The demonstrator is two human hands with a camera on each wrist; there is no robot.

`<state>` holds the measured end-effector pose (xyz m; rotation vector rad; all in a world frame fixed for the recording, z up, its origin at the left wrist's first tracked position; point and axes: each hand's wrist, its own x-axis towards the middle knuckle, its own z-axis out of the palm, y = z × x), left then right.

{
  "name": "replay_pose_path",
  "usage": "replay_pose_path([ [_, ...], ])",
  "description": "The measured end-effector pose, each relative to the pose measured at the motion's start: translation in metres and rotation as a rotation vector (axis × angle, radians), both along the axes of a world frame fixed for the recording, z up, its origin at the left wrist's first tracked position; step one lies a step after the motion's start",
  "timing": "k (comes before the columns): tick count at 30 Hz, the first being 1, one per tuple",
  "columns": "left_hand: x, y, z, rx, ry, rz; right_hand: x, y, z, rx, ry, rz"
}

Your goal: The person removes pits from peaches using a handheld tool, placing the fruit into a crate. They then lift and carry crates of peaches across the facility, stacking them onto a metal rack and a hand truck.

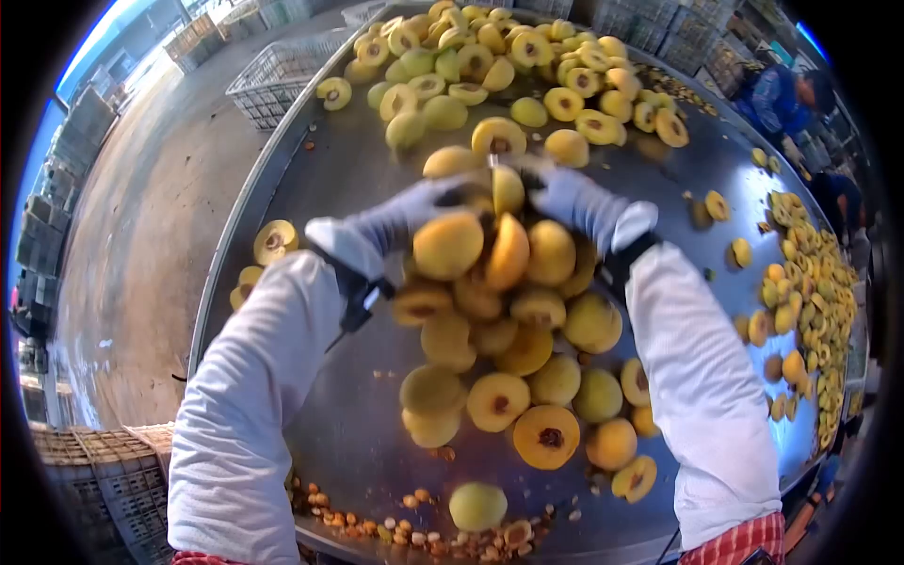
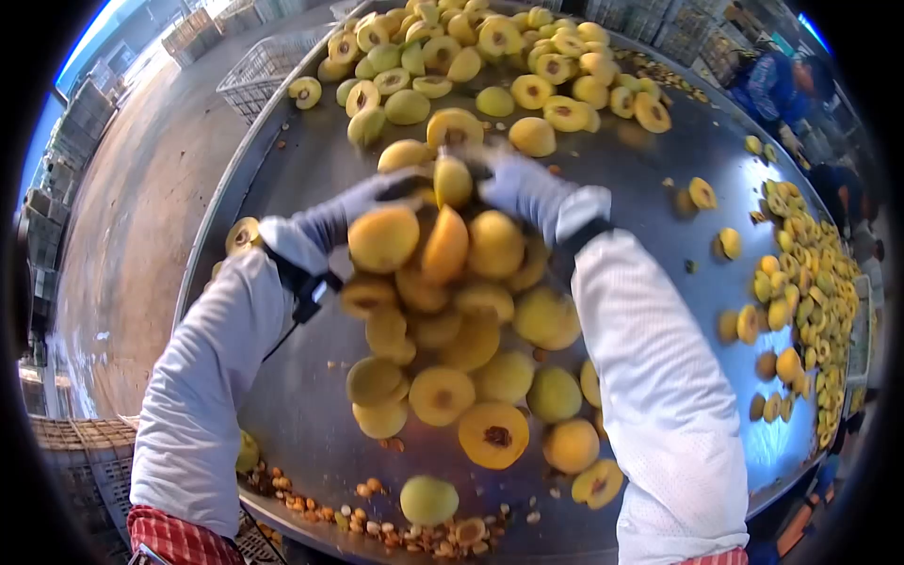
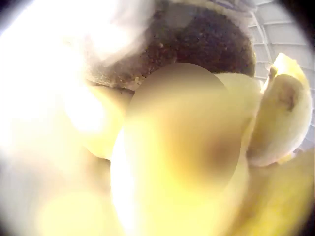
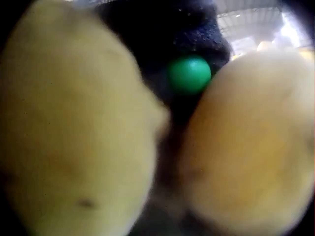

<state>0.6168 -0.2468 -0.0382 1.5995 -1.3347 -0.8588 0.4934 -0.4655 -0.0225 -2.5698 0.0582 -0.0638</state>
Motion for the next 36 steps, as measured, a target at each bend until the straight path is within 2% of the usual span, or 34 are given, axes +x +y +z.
replay_pose_path([
  [1, -0.028, 0.011, 0.006, 0.052, -0.107, -0.026, -0.036, 0.009, -0.009, 0.008, 0.009, 0.016],
  [2, -0.060, 0.026, 0.016, -0.015, 0.018, -0.053, -0.070, 0.017, -0.021, 0.077, -0.044, 0.069],
  [3, -0.079, 0.038, 0.006, -0.035, -0.325, -0.071, -0.098, 0.027, -0.022, 0.137, -0.104, 0.134],
  [5, -0.129, 0.068, 0.007, 0.085, -0.383, -0.006, -0.160, 0.067, -0.003, 0.173, 0.086, 0.014],
  [7, -0.179, 0.099, 0.007, 0.144, -0.411, 0.063, -0.213, 0.098, 0.014, 0.128, 0.169, -0.012],
  [9, -0.218, 0.120, 0.043, 0.362, -0.535, 0.077, -0.249, 0.109, 0.032, 0.072, 0.178, 0.041],
  [10, -0.226, 0.128, 0.051, 0.335, -0.663, 0.063, -0.264, 0.109, 0.046, -0.028, 0.211, -0.053],
  [11, -0.233, 0.133, 0.054, 0.393, -0.667, 0.116, -0.281, 0.111, 0.058, -0.119, 0.255, -0.145],
  [13, -0.244, 0.143, 0.060, 0.514, -0.666, 0.230, -0.313, 0.103, 0.081, 0.020, 0.079, -0.341],
  [14, -0.250, 0.146, 0.066, 0.464, -0.741, 0.345, -0.333, 0.103, 0.091, 0.164, -0.145, -0.362],
  [15, -0.259, 0.148, 0.080, 0.443, -0.714, 0.485, -0.355, 0.121, 0.118, 0.833, -0.011, -0.521],
  [17, -0.285, 0.157, 0.101, 0.194, -0.554, 0.712, -0.400, 0.145, 0.136, 1.025, -0.043, -0.637],
  [18, -0.303, 0.163, 0.110, 0.039, -0.502, 0.695, -0.424, 0.156, 0.131, 1.297, -0.026, -0.649],
  [19, -0.325, 0.170, 0.117, -0.117, -0.447, 0.673, -0.442, 0.182, 0.149, 1.243, -0.020, -0.722],
  [20, -0.350, 0.177, 0.123, -0.268, -0.388, 0.646, -0.466, 0.201, 0.144, 1.478, -0.002, -0.804],
  [21, -0.379, 0.186, 0.132, -0.239, -0.287, 0.581, -0.488, 0.224, 0.124, 1.605, -0.101, -0.844],
  [23, -0.443, 0.195, 0.128, -0.304, 0.236, 0.586, -0.518, 0.263, 0.100, 2.007, -0.149, -0.741],
  [24, -0.470, 0.203, 0.117, -0.259, 0.348, 0.629, -0.530, 0.285, 0.100, 2.094, -0.127, -0.773],
  [27, -0.533, 0.211, 0.105, -0.215, 0.688, 0.680, -0.557, 0.333, 0.066, 1.804, -0.122, -0.746],
  [28, -0.551, 0.211, 0.112, -0.093, 0.769, 0.795, -0.566, 0.339, 0.053, 1.841, -0.155, -0.723],
  [29, -0.563, 0.209, 0.104, -0.220, 0.742, 0.787, -0.572, 0.346, 0.047, 1.638, -0.317, -0.651],
  [30, -0.571, 0.211, 0.098, -0.239, 0.823, 0.777, -0.574, 0.352, 0.049, 1.430, -0.462, -0.581],
  [31, -0.578, 0.214, 0.094, -0.252, 0.908, 0.769, -0.579, 0.353, 0.064, 1.216, -0.410, -0.528],
  [33, -0.589, 0.220, 0.099, -0.233, 0.681, 0.753, -0.591, 0.356, 0.095, 0.773, -0.350, -0.442],
  [35, -0.597, 0.225, 0.105, -0.224, 0.489, 0.726, -0.595, 0.362, 0.096, 0.607, -0.316, -0.389],
  [36, -0.601, 0.229, 0.107, -0.214, 0.416, 0.719, -0.595, 0.367, 0.100, 0.618, -0.279, -0.424],
])
